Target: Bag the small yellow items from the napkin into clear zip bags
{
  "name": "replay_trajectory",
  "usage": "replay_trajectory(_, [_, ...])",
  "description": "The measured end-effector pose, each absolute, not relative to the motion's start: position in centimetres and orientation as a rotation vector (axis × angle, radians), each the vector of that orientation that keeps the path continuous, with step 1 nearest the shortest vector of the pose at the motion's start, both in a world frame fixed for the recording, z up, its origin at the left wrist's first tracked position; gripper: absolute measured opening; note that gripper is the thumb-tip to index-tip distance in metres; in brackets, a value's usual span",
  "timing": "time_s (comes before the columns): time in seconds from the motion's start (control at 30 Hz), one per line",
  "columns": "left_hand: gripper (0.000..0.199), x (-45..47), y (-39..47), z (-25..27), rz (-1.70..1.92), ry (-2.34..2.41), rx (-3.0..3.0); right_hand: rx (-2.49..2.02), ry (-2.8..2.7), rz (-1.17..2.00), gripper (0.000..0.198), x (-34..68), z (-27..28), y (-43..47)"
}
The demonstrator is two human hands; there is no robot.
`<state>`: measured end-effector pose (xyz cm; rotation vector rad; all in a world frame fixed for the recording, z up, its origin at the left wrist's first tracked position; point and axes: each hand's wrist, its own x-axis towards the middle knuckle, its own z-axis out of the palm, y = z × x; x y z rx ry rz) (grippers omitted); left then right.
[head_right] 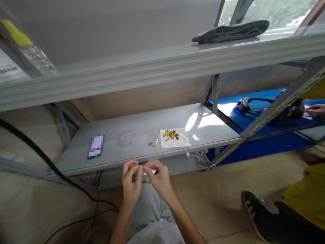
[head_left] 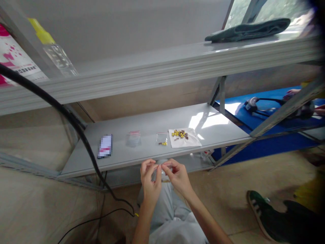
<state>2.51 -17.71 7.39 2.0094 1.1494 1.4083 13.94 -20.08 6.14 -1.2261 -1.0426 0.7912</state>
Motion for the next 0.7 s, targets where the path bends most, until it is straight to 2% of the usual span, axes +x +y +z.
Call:
replay_trajectory(0.17, [0.015,2.0,-16.9,7.1,1.412,1.162,1.964,-1.141,-1.145,0.927,0.031,14.7,6.7,-19.8])
replay_trajectory(0.33, [0.032,1.5,-16.3,6.5,1.293,1.194,1.959,-1.135,-1.199,0.935,0.044,15.3,7.1,-19.9])
replay_trajectory(0.5, [0.035,2.3,-16.6,6.1,1.308,1.238,1.87,-1.191,-1.151,0.909,0.042,15.4,6.3,-19.6])
replay_trajectory(0.7, [0.042,3.1,-16.8,4.3,1.16,1.209,1.713,-1.196,-1.033,0.934,0.042,16.4,5.3,-19.0])
